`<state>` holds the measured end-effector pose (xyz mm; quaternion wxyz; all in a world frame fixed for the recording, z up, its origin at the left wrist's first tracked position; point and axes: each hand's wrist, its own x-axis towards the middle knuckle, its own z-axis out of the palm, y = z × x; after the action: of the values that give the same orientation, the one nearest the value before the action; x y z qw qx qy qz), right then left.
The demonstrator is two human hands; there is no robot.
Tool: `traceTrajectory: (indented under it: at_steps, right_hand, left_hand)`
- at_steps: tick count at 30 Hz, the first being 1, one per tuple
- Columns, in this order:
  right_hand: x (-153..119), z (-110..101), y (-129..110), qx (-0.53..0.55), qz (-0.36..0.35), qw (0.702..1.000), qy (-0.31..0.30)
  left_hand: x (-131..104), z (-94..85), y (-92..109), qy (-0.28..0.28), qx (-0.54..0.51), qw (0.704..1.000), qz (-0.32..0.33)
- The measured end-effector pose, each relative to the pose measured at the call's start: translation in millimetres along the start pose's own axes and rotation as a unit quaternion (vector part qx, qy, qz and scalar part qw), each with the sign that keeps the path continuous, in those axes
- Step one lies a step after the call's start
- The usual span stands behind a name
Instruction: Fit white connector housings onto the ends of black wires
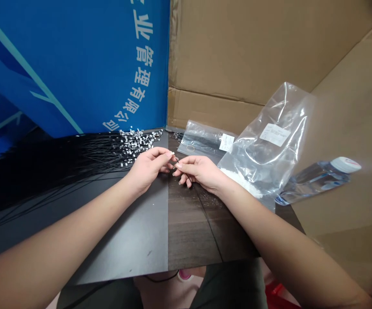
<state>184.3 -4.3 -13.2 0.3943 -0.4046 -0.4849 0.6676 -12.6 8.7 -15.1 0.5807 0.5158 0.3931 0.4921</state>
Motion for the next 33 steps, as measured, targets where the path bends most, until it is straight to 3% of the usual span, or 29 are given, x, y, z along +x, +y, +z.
traceTrajectory:
  at_steps: [19, 33]
  right_hand:
    - [-13.2, -11.4, -24.6, 0.099, 0.012, 0.995, -0.031]
    - [-19.6, -16.5, -34.9, 0.046, -0.037, 0.998, -0.014]
  left_hand:
    - [0.8, -4.3, 4.5, 0.014, 0.003, 1.000, -0.005]
    - [2.9, -9.2, 5.3, 0.013, -0.006, 1.000, -0.003]
